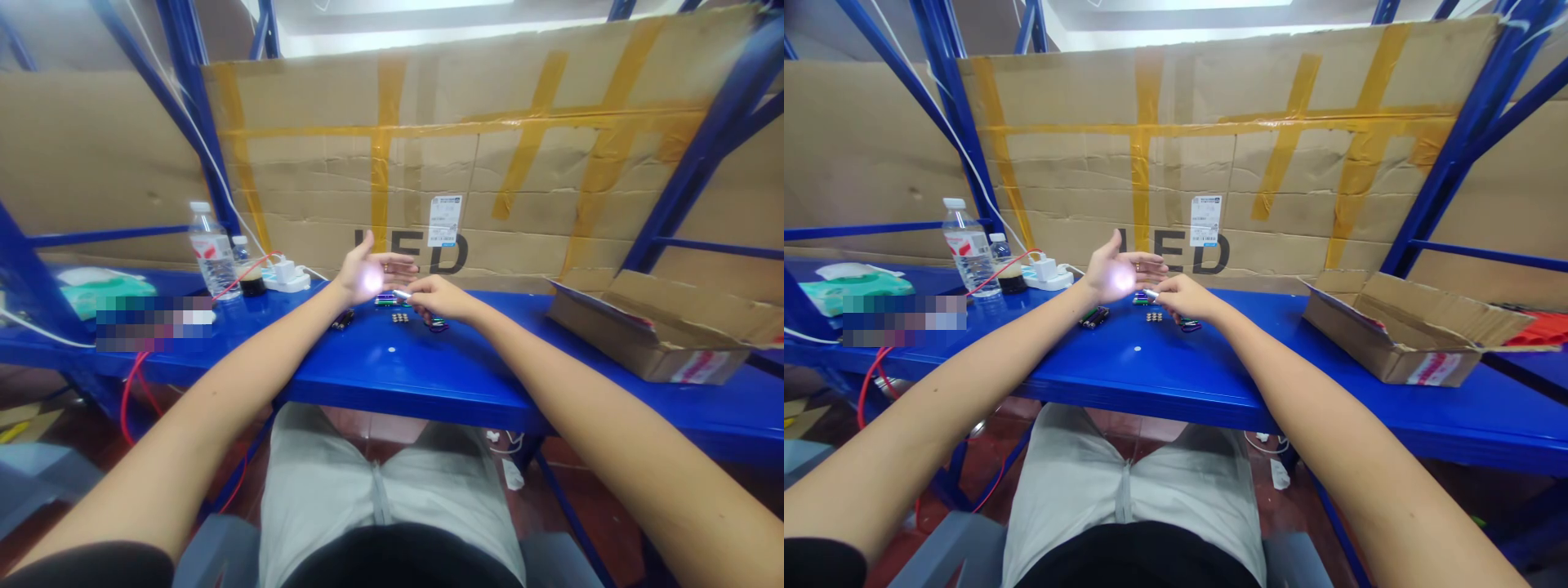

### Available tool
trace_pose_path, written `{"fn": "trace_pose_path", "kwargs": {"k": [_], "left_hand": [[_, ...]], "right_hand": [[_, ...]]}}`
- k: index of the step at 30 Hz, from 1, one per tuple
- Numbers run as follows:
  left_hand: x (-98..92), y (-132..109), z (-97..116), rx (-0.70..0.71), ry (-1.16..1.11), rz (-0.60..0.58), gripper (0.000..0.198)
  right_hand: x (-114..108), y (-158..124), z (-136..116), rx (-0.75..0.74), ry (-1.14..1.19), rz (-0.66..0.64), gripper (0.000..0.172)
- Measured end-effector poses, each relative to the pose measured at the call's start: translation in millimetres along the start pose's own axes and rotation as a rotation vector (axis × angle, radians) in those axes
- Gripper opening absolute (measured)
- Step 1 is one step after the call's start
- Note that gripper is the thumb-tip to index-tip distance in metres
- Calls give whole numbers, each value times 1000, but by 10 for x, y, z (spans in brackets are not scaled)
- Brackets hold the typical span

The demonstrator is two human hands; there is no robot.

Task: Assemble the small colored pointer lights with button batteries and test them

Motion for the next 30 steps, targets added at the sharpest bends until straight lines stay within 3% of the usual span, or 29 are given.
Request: {"fn": "trace_pose_path", "kwargs": {"k": [5, 30], "left_hand": [[16, -7, -7, 8, 3, 25, 95], [57, -20, -31, -6, 38, 9, 98]], "right_hand": [[-18, 3, -17, -9, 11, 41, 18], [-39, 29, 21, -75, -119, 54, 22]]}}
Point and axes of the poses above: each hand's wrist, its own y-axis towards the middle knuckle, its own x-axis out of the palm, z = x × y, the point moved 5 cm from there along y, towards the middle knuckle, and after that the axes turned 11 degrees about z, right-handed, at the moved point
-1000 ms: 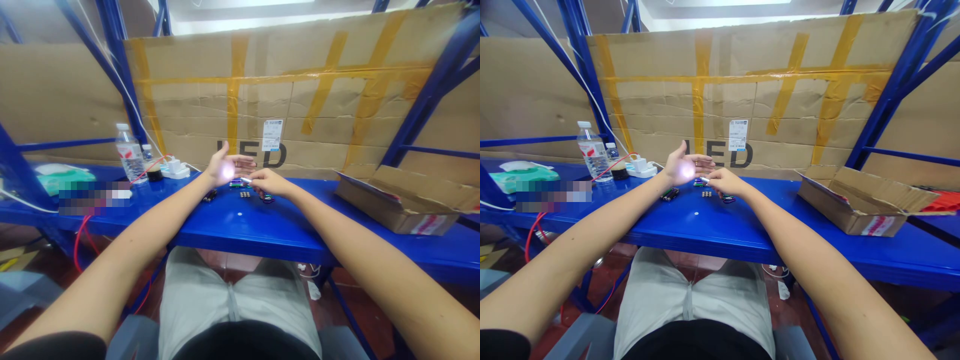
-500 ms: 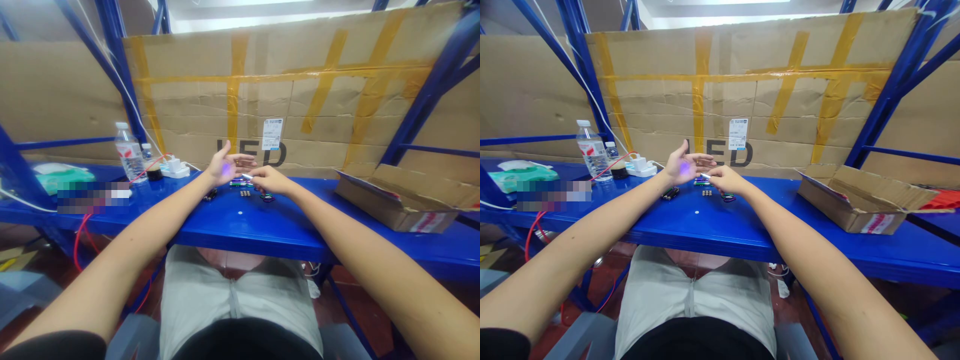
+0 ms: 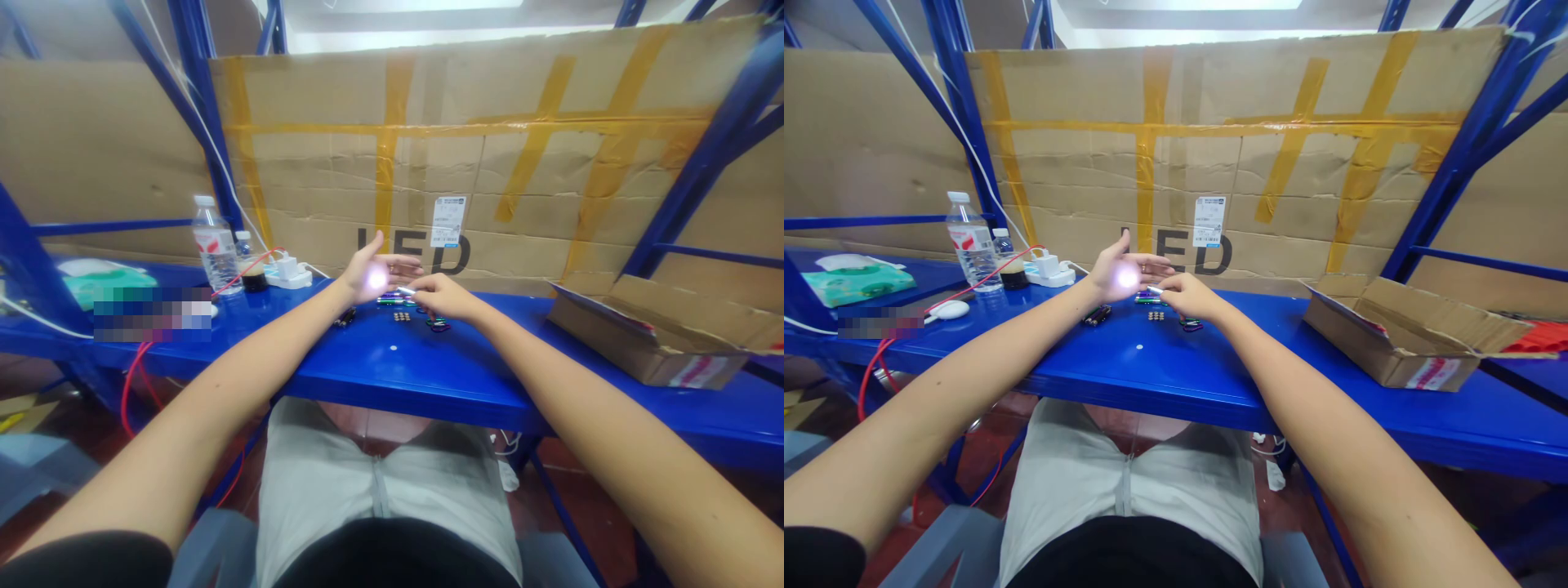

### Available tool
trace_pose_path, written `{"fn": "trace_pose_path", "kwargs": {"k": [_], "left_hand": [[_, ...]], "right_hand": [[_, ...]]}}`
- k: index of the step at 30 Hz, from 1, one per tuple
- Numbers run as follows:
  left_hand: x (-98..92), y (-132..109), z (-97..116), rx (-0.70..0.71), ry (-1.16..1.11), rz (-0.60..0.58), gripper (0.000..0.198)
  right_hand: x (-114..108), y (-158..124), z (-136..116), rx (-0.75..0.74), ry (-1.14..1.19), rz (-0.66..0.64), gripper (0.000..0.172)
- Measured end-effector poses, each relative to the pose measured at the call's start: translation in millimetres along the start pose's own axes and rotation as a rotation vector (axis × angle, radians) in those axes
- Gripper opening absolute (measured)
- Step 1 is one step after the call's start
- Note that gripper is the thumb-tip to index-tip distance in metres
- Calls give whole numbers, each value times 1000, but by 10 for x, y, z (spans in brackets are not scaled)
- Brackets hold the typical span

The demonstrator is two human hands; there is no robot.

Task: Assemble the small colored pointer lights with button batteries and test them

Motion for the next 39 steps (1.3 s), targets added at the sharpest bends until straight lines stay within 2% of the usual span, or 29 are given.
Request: {"fn": "trace_pose_path", "kwargs": {"k": [12, 24, 28, 35, 39], "left_hand": [[-7, 5, -21, -18, -12, -4, 95], [4, 10, -25, -20, 3, -17, 94], [-11, 20, -34, -30, 12, -1, 92], [-11, 34, -47, -59, 0, -1, 93], [0, 29, -49, -57, 1, -8, 94]], "right_hand": [[27, 22, 26, -12, -15, -4, 24], [4, 22, -8, 50, 31, 32, 18], [-11, 15, -1, 67, 69, 56, 21], [-56, 48, 44, 6, 52, 132, 28], [-62, 52, 49, -9, 32, 128, 31]]}}
Point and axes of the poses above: each hand's wrist, its own y-axis towards the middle knuckle, its own x-axis out of the palm, z = x × y, the point moved 5 cm from there along y, towards the middle knuckle, and after that the axes turned 11 degrees about z, right-handed, at the moved point
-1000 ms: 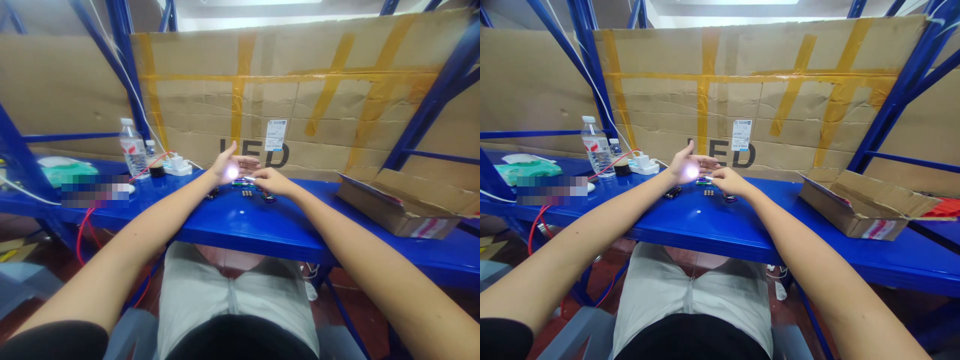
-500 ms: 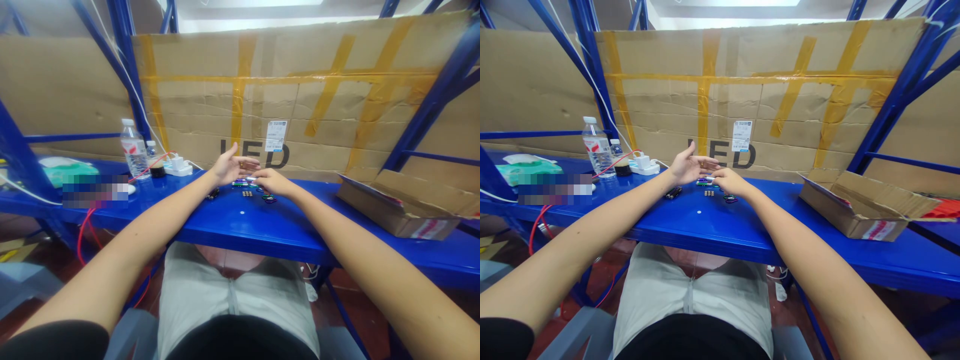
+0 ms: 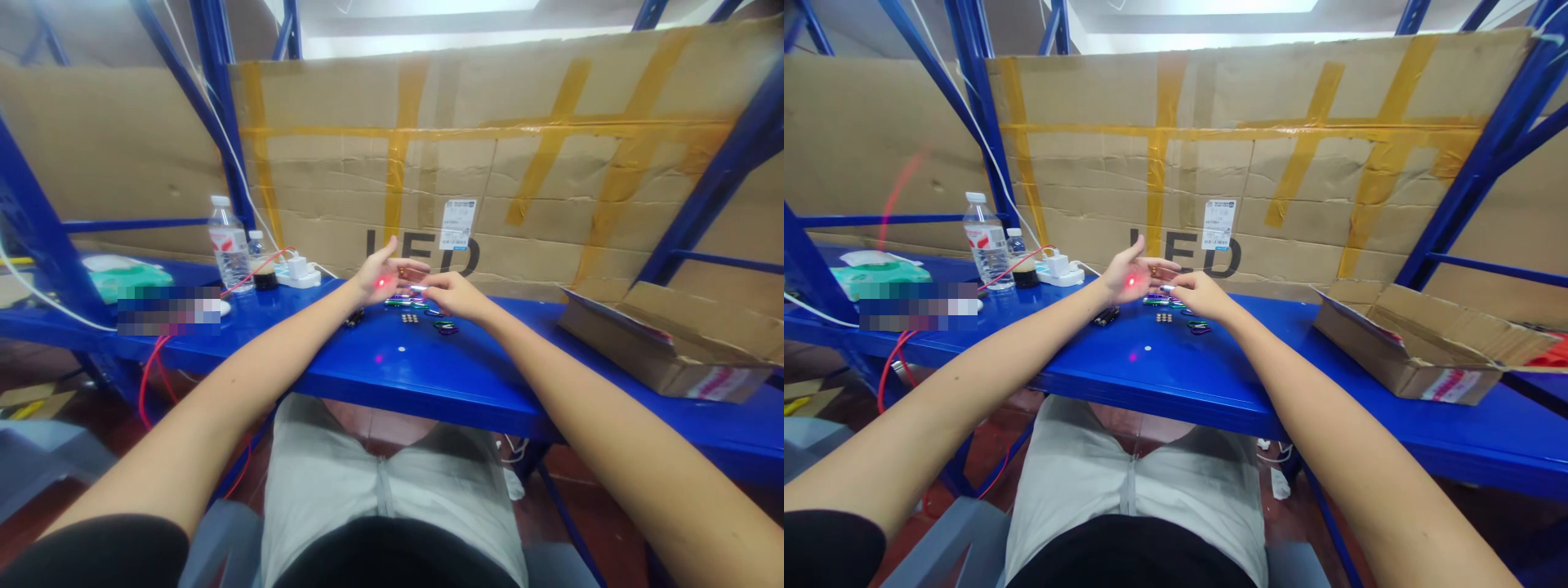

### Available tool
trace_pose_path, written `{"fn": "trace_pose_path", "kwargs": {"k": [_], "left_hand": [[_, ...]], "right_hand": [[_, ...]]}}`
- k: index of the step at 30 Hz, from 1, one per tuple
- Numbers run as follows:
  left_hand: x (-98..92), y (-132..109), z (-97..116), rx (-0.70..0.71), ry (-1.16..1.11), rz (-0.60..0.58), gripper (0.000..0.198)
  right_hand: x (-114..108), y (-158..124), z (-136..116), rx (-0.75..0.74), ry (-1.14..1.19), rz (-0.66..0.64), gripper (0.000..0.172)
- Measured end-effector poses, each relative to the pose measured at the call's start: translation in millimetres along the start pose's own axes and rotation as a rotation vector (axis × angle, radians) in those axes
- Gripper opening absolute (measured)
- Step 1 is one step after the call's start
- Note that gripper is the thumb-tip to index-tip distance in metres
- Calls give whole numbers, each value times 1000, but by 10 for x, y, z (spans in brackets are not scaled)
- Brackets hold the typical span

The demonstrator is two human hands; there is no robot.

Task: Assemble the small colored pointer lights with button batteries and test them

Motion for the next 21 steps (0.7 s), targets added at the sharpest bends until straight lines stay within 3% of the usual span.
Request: {"fn": "trace_pose_path", "kwargs": {"k": [21], "left_hand": [[-45, 30, -19, -5, -40, 21, 92]], "right_hand": [[-1, -8, -36, -47, 1, -32, 33]]}}
Point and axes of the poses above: each hand's wrist, its own y-axis towards the middle knuckle, its own x-axis out of the palm, z = x × y, the point moved 5 cm from there along y, towards the middle knuckle, and after that the axes turned 11 degrees about z, right-handed, at the moved point
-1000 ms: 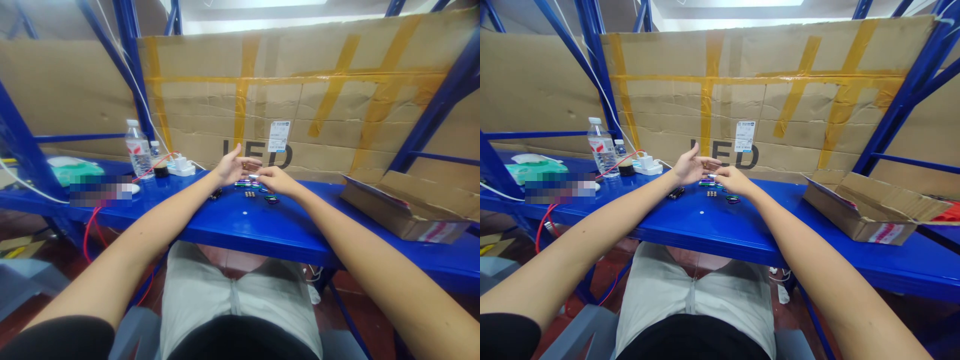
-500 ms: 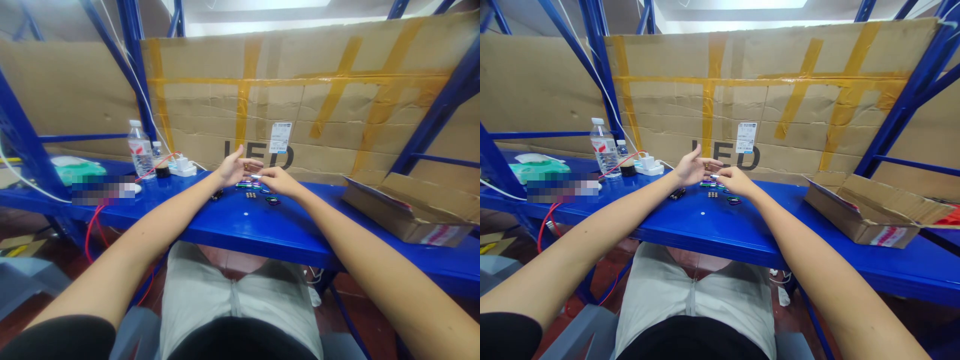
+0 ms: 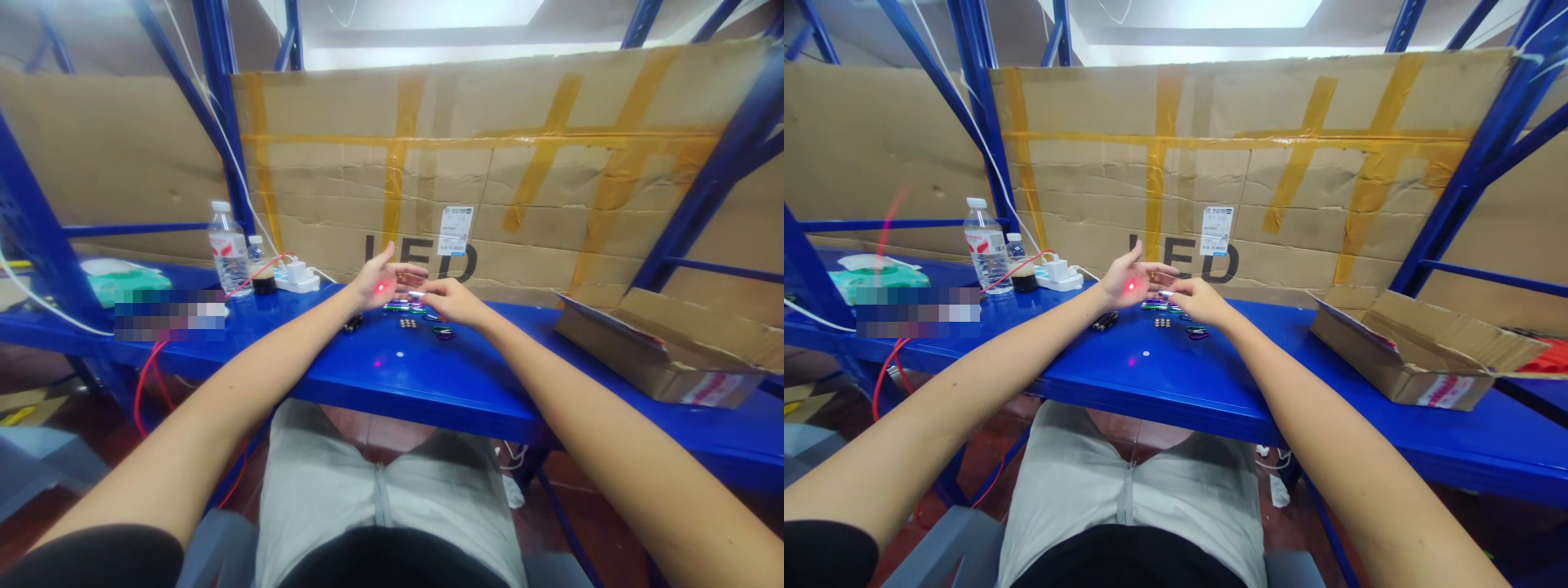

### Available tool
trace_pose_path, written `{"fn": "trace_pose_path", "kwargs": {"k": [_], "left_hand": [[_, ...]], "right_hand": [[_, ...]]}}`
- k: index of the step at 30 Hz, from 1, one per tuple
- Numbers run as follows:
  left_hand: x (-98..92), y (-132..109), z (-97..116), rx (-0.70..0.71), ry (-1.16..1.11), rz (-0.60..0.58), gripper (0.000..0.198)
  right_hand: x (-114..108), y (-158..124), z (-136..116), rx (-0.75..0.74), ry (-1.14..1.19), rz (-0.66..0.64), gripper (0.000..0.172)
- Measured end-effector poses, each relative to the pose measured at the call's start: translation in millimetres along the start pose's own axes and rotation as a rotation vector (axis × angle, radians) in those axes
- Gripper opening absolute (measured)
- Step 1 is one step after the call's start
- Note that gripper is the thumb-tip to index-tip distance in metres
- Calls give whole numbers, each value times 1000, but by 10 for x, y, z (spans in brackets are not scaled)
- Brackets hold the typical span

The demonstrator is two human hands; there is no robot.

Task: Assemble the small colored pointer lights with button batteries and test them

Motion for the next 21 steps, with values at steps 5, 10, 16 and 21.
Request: {"fn": "trace_pose_path", "kwargs": {"k": [5, 10, 16, 21], "left_hand": [[27, -31, 39, 27, 43, 14, 91], [-32, -1, 61, 145, 331, 145, 62], [-18, 2, 29, 298, 831, 85, 20], [-71, 20, 12, 326, 902, 70, 16]], "right_hand": [[1, -3, -3, 8, -3, -9, 29], [-8, 43, 98, 38, -87, 26, 17], [-14, 83, 290, 147, -185, 94, 17], [39, 128, 316, 109, -223, 44, 20]]}}
Point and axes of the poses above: each hand's wrist, its own y-axis towards the middle knuckle, its own x-axis out of the palm, z = x × y, the point moved 5 cm from there along y, towards the middle knuckle, and after that the axes turned 11 degrees about z, right-handed, at the moved point
